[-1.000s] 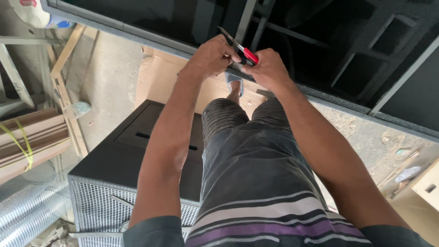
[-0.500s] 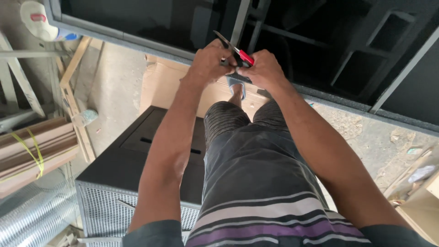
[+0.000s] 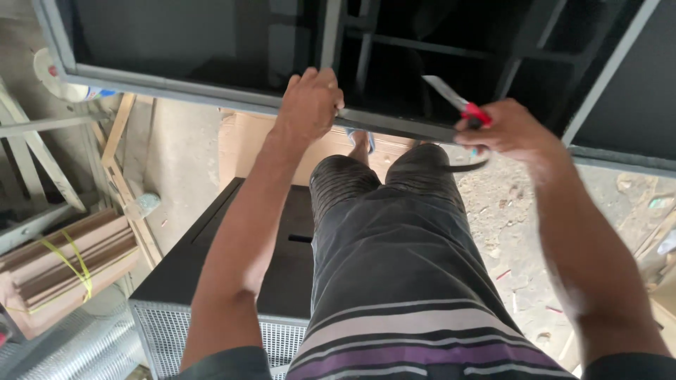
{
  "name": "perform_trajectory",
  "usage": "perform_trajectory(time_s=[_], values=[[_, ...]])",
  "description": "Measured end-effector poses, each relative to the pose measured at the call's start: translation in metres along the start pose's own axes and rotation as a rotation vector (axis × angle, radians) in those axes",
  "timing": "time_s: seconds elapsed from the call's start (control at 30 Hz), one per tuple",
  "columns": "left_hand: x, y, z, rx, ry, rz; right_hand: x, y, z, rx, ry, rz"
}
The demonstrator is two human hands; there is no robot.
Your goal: Applying adhesive foam gasket tape to the edges of a speaker cabinet and trimming it with a utility knife.
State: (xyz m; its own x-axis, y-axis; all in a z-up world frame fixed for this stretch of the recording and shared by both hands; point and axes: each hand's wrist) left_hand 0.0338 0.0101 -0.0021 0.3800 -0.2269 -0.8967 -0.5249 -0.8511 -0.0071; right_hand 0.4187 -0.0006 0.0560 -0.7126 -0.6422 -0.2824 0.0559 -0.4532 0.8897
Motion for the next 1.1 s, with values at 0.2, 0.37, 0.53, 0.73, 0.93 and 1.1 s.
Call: perform_trajectory(time_s=[0.2,0.37,0.53,0.73,0.93,1.1], values=[[-0.001,-0.004,0.006,0.035,0.003,0.187,-0.050,0.015,-0.067,0.114,0.006,-0.082],[-0.009,-0.009,0.004,0.025,-0.015,0.273,-0.082,0.011,-0.135,0.129,0.035,-0.132],[-0.013,-0.015,-0.006,0.048,-0.084,0.218,-0.098,0.018,-0.170,0.200,0.151,-0.240],[-0.015,-0.016,-0.009,-0.034,-0.095,0.333,-0.101,0.019,-0.194,0.064,0.015,-0.203],[-0.013,-0.015,-0.012,-0.038,-0.119,0.308,-0.096,0.044,-0.167,0.075,0.077,-0.301],[0.009,-0.012,0.008,-0.102,-0.205,0.387,-0.096,0.033,-0.194,-0.085,0.084,-0.339]])
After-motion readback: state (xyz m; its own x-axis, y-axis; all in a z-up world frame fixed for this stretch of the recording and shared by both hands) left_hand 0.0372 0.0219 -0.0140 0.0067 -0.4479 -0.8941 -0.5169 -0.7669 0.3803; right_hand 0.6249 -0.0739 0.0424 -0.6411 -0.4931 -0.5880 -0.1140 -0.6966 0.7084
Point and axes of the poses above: each hand's wrist, its own y-axis away from the middle knuckle, its own x-axis out of the palm, z = x × y, and after that the axes turned 6 degrees about x, right-handed
